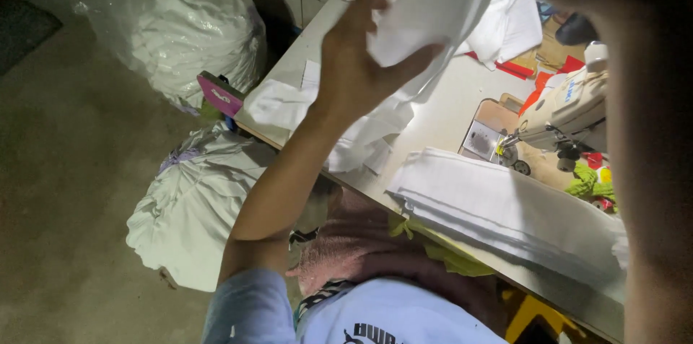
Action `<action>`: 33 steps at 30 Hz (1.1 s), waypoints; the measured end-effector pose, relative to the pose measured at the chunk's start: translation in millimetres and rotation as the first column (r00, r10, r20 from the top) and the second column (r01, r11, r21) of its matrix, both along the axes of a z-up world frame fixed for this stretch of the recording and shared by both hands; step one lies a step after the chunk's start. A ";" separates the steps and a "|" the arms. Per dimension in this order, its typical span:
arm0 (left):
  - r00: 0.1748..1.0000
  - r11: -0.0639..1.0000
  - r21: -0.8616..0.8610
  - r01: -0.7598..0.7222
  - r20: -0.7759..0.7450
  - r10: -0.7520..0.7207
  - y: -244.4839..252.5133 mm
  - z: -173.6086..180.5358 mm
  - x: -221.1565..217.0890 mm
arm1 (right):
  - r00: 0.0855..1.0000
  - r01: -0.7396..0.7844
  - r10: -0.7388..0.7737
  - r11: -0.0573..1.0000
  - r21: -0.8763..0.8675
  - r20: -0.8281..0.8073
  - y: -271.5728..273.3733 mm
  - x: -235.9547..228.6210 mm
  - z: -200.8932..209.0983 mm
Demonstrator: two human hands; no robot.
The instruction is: A person at a sewing machine station is picking up white fabric strips, aligning them into a stack, and using scissors to trim or separate them.
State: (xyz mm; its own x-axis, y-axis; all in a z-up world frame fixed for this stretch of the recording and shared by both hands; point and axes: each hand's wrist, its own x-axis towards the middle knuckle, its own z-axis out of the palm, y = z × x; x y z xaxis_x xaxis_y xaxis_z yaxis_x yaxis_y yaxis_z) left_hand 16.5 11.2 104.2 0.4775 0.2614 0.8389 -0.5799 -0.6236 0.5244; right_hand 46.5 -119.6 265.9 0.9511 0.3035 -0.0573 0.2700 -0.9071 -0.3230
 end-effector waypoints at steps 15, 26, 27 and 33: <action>0.788 0.730 -0.599 0.329 -0.252 -0.562 -35.5 6.1 -27.7 | 0.887 -0.175 0.417 0.700 0.692 -0.197 -71.3 6.2 -153.4; 0.232 0.828 0.321 0.460 -0.943 0.237 24.0 -125.2 11.6 | 0.600 -0.297 0.787 0.384 0.874 -0.142 -169.6 -63.1 -161.7; 0.420 0.844 0.463 0.270 -0.845 0.330 35.3 -154.7 35.2 | 0.551 -0.259 0.825 0.315 0.913 -0.128 -163.9 -67.7 -157.9; 0.714 0.730 0.348 0.588 -0.647 -0.267 -35.6 -78.9 19.9 | 0.711 -0.221 0.693 0.380 0.898 -0.118 -176.7 -80.6 -182.2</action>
